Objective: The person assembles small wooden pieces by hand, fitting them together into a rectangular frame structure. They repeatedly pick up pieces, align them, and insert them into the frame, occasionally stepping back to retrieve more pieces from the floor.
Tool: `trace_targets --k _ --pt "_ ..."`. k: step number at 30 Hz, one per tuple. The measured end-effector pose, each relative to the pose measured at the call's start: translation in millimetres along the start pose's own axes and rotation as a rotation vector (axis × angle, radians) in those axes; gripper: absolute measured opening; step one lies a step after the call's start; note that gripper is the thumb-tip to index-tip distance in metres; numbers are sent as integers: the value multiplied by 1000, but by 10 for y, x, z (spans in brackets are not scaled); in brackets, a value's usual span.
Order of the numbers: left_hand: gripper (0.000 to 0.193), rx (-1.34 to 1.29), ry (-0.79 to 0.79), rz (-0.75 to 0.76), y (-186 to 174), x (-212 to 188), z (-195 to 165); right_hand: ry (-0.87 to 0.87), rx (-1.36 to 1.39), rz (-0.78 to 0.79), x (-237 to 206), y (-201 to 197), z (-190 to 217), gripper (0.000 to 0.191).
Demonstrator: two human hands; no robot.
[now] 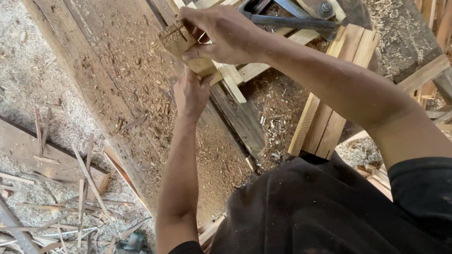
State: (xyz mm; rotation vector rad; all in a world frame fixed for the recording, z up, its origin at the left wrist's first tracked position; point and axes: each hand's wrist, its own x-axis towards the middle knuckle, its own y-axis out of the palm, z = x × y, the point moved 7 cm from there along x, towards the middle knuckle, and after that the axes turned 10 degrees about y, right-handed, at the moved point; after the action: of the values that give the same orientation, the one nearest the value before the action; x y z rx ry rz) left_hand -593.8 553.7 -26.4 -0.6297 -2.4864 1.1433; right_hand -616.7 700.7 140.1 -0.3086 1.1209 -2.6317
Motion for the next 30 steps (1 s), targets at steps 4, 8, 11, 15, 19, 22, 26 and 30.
trace_targets --k 4,8,11,15,19,22,26,30 --pt "43 -11 141 -115 -60 120 54 21 23 27 154 -20 53 32" --pt "40 63 61 -94 -162 330 150 -17 100 -10 196 -232 278 36" --pt "36 -181 -269 62 -217 450 116 271 667 83 21 -275 286 30" --pt "24 -148 -75 -46 -495 363 -977 -174 -52 -635 -882 -786 624 80" --pt "33 -243 180 441 -2 -166 -2228 442 490 -372 -1916 -647 -91 58" --pt "50 -117 -69 756 579 -490 -2428 599 902 -758 -2848 -882 -708 53" --pt "74 17 32 895 1290 -894 -2409 1357 764 -877 -3936 -438 -1451 54" --pt "65 -41 39 797 1807 -1068 -2212 1502 476 -759 -4235 99 -1815 73"
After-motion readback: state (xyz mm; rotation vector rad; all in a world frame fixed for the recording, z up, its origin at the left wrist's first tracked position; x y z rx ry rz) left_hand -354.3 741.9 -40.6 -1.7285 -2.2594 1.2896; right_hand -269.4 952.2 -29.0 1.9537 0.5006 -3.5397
